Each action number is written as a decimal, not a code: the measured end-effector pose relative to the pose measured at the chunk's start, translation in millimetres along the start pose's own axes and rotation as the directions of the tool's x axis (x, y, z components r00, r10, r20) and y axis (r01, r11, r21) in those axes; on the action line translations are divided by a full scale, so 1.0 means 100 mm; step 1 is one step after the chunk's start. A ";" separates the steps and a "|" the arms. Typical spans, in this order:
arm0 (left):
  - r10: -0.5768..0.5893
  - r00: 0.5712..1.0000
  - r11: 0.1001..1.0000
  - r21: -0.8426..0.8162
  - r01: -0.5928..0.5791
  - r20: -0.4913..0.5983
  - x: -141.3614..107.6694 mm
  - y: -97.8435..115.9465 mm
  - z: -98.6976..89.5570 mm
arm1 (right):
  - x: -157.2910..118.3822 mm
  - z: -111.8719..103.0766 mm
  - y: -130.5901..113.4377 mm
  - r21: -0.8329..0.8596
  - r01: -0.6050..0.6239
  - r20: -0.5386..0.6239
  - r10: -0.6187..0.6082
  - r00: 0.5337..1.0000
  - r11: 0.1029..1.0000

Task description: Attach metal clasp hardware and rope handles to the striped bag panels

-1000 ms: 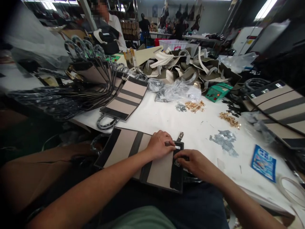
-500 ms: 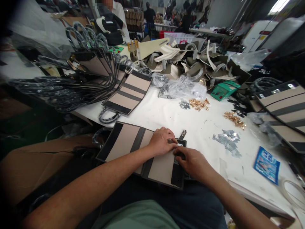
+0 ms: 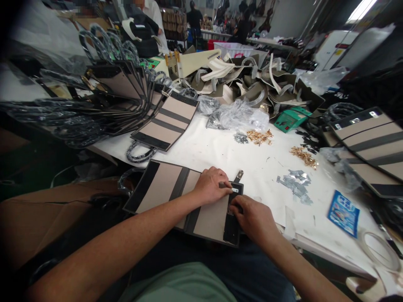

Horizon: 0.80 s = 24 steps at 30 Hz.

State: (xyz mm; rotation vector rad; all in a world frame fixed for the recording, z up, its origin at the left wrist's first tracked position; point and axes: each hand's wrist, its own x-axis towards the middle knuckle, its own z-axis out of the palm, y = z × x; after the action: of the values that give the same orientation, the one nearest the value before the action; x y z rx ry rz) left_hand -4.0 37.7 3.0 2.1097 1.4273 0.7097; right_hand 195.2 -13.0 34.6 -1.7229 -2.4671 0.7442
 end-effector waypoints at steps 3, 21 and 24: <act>0.002 1.000 1.000 0.003 -0.002 0.005 0.00 0.00 0.00 | 0.02 -0.02 0.01 0.042 0.018 0.010 -0.019 1.000 0.999; -0.009 1.000 1.000 0.020 0.008 0.016 0.02 0.01 -0.02 | -0.09 -0.41 -0.01 0.431 -0.054 -0.285 0.193 0.939 0.901; -0.026 0.999 1.000 0.000 0.026 0.020 0.03 0.02 -0.01 | -0.07 -0.59 -0.06 0.627 0.121 -0.496 0.274 0.824 0.769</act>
State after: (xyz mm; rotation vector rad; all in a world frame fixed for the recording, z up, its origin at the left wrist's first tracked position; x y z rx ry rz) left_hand -2.6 40.1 5.6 2.0890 1.4410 0.6765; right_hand 210.4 0.5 91.0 -1.4827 -1.4981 0.7993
